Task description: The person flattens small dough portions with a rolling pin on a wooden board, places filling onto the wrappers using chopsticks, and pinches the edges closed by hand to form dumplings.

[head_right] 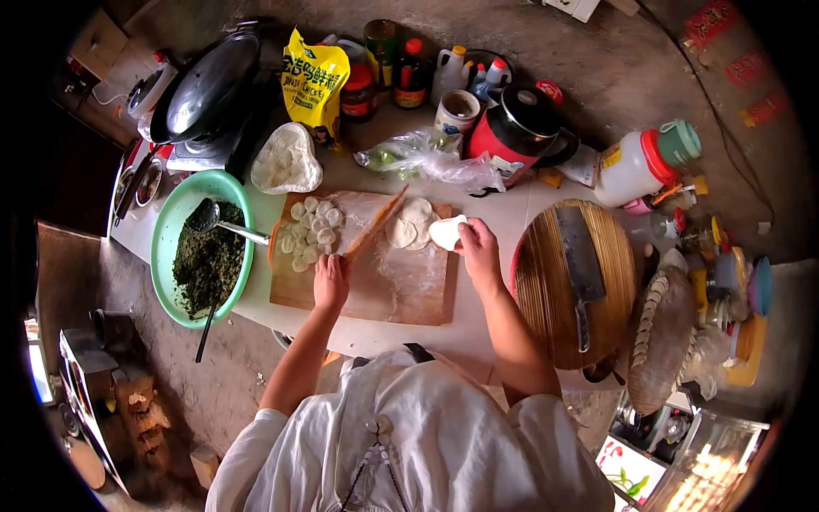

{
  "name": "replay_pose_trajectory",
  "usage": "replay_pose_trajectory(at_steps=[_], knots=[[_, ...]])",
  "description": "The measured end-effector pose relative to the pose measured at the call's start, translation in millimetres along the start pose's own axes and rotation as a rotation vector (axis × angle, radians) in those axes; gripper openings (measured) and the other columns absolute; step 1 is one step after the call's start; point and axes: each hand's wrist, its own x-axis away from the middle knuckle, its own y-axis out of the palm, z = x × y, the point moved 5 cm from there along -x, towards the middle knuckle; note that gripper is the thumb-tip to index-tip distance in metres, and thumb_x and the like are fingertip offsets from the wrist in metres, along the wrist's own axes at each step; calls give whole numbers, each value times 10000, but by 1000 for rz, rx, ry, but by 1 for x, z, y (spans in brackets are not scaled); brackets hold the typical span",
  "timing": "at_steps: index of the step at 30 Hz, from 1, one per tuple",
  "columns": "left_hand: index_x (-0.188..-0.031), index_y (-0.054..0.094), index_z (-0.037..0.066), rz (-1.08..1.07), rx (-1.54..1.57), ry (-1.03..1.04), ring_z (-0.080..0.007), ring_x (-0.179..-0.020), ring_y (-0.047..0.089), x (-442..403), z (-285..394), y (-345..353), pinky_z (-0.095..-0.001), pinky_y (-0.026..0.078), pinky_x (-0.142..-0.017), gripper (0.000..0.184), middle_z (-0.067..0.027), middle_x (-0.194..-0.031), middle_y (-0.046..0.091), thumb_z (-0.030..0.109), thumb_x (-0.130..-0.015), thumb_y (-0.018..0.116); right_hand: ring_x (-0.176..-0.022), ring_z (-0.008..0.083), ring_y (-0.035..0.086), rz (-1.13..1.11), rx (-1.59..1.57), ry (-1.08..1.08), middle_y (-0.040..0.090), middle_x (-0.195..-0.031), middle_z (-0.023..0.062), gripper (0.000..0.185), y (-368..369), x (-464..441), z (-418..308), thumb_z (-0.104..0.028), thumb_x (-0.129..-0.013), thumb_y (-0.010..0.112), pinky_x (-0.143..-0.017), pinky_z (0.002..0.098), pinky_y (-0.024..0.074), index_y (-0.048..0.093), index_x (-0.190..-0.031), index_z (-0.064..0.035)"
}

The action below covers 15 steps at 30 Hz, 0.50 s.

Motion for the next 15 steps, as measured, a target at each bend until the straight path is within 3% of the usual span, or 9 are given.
replay_pose_trajectory(at_steps=[3, 5, 6, 9, 10, 11, 12, 13, 15], knots=[[-868, 542, 36, -42, -149, 0, -341, -862, 514, 10, -7, 2, -438, 448, -722, 176, -159, -924, 517, 173, -776, 604, -782, 115, 586, -114, 120, 12, 594, -886, 50, 184, 13, 16, -3, -138, -897, 524, -664, 272, 520, 541, -1010, 5], [-800, 595, 42, -40, -132, -70, -335, -874, 513, 5, 5, -8, -446, 438, -746, 107, -153, -932, 540, 118, -728, 615, -826, 123, 574, -205, -195, -24, 598, -906, 46, 189, 24, 14, 33, -108, -885, 537, -744, 276, 486, 553, -1041, -4], [-903, 601, 39, 90, -42, 100, -353, -895, 507, 3, 19, -24, -456, 433, -766, 191, -162, -979, 538, 87, -719, 613, -758, 104, 567, -253, -74, -45, 597, -868, 34, 187, 36, 16, 24, -134, -881, 551, -655, 254, 486, 572, -1023, -15], [-1000, 556, 15, 3, 220, 100, -378, -960, 490, 2, 20, -22, -459, 422, -787, 224, -197, -1006, 515, 124, -806, 580, -610, 59, 530, -437, 5, -61, 550, -704, -8, 162, 74, 30, 5, -194, -874, 560, -491, 240, 458, 580, -877, -33], [-999, 558, 23, -104, 336, -6, -335, -995, 505, 5, 17, -15, -413, 431, -781, 250, -179, -1038, 533, 245, -890, 519, -563, 137, 565, -402, 119, -23, 582, -673, 61, 151, 82, 28, 20, -160, -855, 546, -520, 299, 467, 578, -822, -16], [-1039, 548, 33, -310, 632, -258, -308, -1021, 506, 12, 19, -10, -398, 425, -792, 375, -159, -1072, 540, 372, -895, 476, -595, 244, 605, -280, 440, -241, 603, -679, 157, 139, 83, 33, 12, -123, -828, 525, -568, 370, 467, 587, -805, 0], [-1078, 537, 43, -517, 910, -526, -282, -1048, 506, 24, 25, -6, -383, 420, -803, 501, -140, -1106, 547, 499, -899, 433, -653, 317, 616, -179, 448, -370, 602, -718, 214, 145, 85, 38, 20, -110, -809, 518, -601, 411, 461, 591, -792, 14], [-1078, 537, 43, -535, 906, -512, -282, -1048, 506, 29, 35, -9, -383, 420, -803, 501, -140, -1106, 547, 499, -899, 433, -668, 269, 624, -237, 405, -190, 627, -734, 180, 199, 87, 48, 20, -166, -821, 557, -620, 382, 479, 608, -886, 16], [-1190, 477, 54, -796, 1492, -846, -238, -1096, 487, 53, 58, -2, -363, 396, -854, 729, -107, -1204, 511, 679, -836, 353, -729, 286, 633, -279, 354, -170, 632, -792, 199, 206, 95, 67, 16, -154, -834, 541, -639, 376, 478, 601, -917, 24]])
